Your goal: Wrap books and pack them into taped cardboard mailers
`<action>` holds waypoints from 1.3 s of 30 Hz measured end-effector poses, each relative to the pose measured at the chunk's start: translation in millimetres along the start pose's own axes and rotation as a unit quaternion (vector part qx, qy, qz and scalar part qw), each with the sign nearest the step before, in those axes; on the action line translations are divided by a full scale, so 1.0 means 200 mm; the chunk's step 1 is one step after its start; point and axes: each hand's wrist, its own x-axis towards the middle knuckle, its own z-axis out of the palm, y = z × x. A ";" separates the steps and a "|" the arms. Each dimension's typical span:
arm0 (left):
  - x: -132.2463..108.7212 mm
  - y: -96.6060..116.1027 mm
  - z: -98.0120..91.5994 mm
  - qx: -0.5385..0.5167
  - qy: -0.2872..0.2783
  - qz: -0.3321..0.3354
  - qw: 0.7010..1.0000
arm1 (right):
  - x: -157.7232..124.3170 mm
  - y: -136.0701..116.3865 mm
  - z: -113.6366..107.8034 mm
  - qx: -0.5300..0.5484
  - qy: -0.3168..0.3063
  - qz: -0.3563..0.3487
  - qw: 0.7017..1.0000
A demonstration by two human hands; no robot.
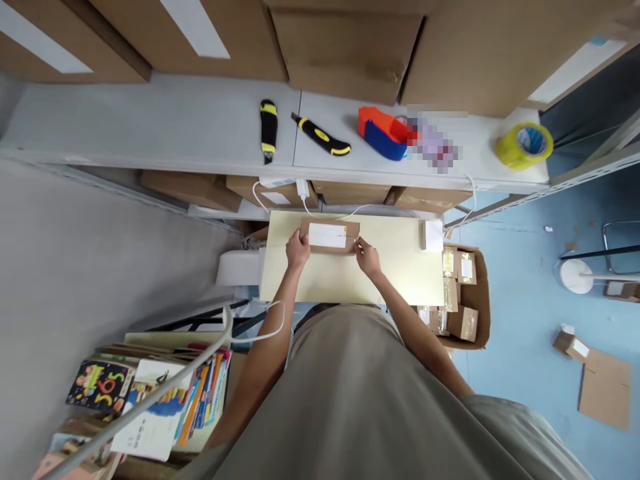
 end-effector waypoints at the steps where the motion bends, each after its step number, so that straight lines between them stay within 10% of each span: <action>1: 0.00 0.02 0.00 0.009 -0.007 -0.024 1.000 | 0.02 -0.01 0.00 -0.012 -0.013 0.009 1.000; 6: -0.06 0.04 0.02 0.001 0.011 -0.043 0.999 | 0.05 -0.03 -0.05 -0.025 -0.022 -0.011 0.999; 10: -0.12 0.08 0.01 -0.064 0.112 0.052 0.990 | 0.06 -0.12 -0.31 -0.030 0.122 -0.131 0.983; 15: -0.20 0.43 -0.08 -0.179 0.198 0.280 0.922 | 0.27 -0.40 -0.82 -0.084 0.345 -0.271 0.895; 21: -0.31 0.84 -0.20 -0.253 0.185 0.356 0.880 | 0.60 -0.64 -1.07 -0.172 0.314 -0.200 0.912; 26: -0.43 0.80 -0.16 -0.340 0.110 0.310 0.881 | 0.34 -0.52 -0.97 0.002 0.293 -0.255 0.921; 33: -0.67 0.53 -0.02 -0.388 -0.082 0.226 0.890 | -0.33 -0.18 -0.48 0.409 0.110 -0.182 0.887; 39: -0.78 0.39 0.06 -0.359 -0.142 0.201 0.900 | -0.42 -0.01 -0.20 0.471 0.060 -0.060 0.878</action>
